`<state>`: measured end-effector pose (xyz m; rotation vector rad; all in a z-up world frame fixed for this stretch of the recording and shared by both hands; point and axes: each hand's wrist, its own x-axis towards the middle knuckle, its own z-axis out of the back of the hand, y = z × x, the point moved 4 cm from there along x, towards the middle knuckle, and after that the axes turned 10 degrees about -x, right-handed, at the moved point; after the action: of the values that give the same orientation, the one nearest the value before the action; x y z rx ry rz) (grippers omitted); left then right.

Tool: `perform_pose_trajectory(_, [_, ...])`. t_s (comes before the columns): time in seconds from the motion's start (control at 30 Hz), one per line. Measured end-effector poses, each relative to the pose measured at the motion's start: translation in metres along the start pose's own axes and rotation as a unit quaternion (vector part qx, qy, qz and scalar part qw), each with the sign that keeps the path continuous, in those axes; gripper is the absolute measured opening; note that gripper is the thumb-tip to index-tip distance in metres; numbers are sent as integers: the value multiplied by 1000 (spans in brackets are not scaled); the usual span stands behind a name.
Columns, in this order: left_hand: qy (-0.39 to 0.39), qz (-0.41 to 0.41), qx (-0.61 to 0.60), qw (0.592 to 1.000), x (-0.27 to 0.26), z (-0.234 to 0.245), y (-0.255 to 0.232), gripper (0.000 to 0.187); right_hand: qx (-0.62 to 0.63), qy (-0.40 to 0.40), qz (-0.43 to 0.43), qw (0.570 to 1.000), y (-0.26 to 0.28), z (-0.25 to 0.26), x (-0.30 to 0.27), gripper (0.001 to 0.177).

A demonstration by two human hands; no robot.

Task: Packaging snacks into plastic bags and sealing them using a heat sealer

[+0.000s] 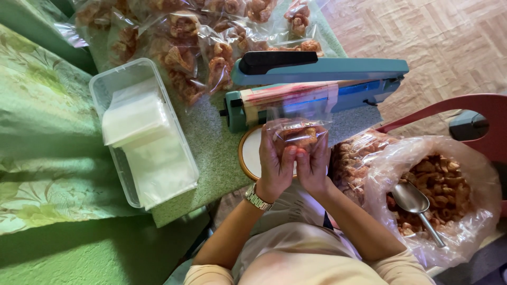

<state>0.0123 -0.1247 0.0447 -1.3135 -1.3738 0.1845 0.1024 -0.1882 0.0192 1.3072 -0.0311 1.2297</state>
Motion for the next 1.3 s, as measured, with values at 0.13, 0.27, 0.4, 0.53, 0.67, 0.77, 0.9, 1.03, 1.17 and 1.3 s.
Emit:
perform_pose_trajectory(0.13, [39, 13, 12, 999, 13, 5, -26, 48, 0, 51, -28, 998, 10, -2, 13, 62])
perform_pose_trajectory(0.27, [151, 143, -41, 977, 22, 15, -68, 68, 78, 204, -107, 970, 42, 1, 44, 79])
perform_pose_trajectory(0.4, [143, 245, -135, 950, -7, 65, -66, 82, 129, 347, -115, 922, 50, 3, 33, 82])
perform_pose_trajectory(0.53, [232, 353, -63, 904, 19, 107, -88, 83, 89, 405, -124, 902, 23, 11, 27, 51])
perform_pose_trajectory(0.67, [156, 249, 205, 934, 166, 168, -87, 51, 64, 423, -86, 900, 28, 12, 27, 41])
perform_pose_trajectory(0.77, [-6, 111, 335, 935, 237, 207, -108, 55, -21, 464, -76, 882, 25, 7, 24, 43])
perform_pose_trajectory(0.9, [43, -135, 456, 879, 190, 143, -105, 41, -30, 450, -86, 888, 28, 13, 23, 43])
perform_pose_trajectory(1.03, [8, 4, 372, 928, 65, 104, -33, 45, 29, 426, -127, 895, 24, 14, 23, 38])
perform_pose_trajectory(1.17, [-228, 120, 215, 942, -18, 122, 51, 42, 32, 417, -73, 905, 41, 9, 30, 33])
perform_pose_trajectory(1.3, [-222, 159, 196, 942, -8, 146, 79, 40, 34, 421, -59, 905, 29, 3, 26, 32])
